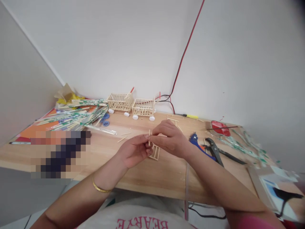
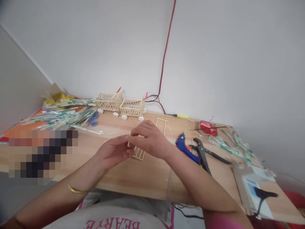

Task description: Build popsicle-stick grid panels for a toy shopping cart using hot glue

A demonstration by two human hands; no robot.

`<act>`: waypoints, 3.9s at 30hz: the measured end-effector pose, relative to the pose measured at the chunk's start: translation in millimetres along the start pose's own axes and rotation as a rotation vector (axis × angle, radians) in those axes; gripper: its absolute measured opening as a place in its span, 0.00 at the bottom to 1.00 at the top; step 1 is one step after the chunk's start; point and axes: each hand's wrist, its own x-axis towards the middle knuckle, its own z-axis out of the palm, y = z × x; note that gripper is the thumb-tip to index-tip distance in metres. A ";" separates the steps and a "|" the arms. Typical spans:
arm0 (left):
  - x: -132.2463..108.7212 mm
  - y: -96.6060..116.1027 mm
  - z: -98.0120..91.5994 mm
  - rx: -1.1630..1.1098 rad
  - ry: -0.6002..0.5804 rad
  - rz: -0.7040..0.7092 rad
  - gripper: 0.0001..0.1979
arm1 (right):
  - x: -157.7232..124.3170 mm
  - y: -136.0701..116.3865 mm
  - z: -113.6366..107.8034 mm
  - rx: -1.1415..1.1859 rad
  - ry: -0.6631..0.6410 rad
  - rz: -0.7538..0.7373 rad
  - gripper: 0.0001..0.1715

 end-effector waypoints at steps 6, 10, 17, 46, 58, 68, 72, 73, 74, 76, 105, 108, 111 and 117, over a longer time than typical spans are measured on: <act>-2.2 6.7 -16.1 0.233 0.065 0.040 0.09 | -10.0 4.8 5.7 -0.056 0.036 0.050 0.06; 0.2 27.1 -42.2 0.982 0.214 0.421 0.11 | -29.8 5.2 20.4 -0.114 -0.085 0.105 0.07; 4.2 33.9 -65.0 1.678 -0.005 0.679 0.11 | -44.1 -6.2 47.8 -0.031 -0.313 0.084 0.09; 11.0 20.4 -78.6 1.708 -0.130 0.628 0.06 | -46.7 -5.1 66.2 0.048 -0.395 0.181 0.07; 12.5 17.4 -75.5 1.663 -0.093 0.641 0.06 | -37.5 -9.4 64.2 0.029 -0.505 0.200 0.08; 13.0 17.2 -77.1 1.633 -0.101 0.616 0.07 | -32.6 -12.6 64.4 0.019 -0.547 0.179 0.06; 13.7 17.2 -78.0 1.699 -0.114 0.641 0.07 | -33.2 -13.7 66.4 0.002 -0.547 0.166 0.07; 13.6 17.4 -77.8 1.727 -0.120 0.645 0.06 | -33.5 -14.0 66.8 -0.002 -0.549 0.164 0.07; 13.3 17.7 -77.5 1.760 -0.125 0.645 0.06 | -33.7 -14.0 66.9 -0.003 -0.552 0.166 0.07; 12.4 18.5 -76.7 1.821 -0.135 0.634 0.06 | -33.6 -12.7 65.2 0.016 -0.540 0.186 0.06; 7.4 24.1 -70.5 1.665 0.013 0.751 0.06 | -63.7 9.1 48.2 0.438 -0.469 0.932 0.15; 6.6 24.9 -69.0 1.564 0.028 0.700 0.08 | -62.6 7.7 46.7 0.520 -0.450 0.996 0.16; 7.2 28.8 -69.9 1.388 0.057 0.638 0.10 | -61.9 8.1 44.7 0.563 -0.400 1.074 0.23; 12.9 34.6 -75.8 1.202 0.143 0.650 0.09 | -59.6 8.1 35.5 0.930 -0.313 1.147 0.31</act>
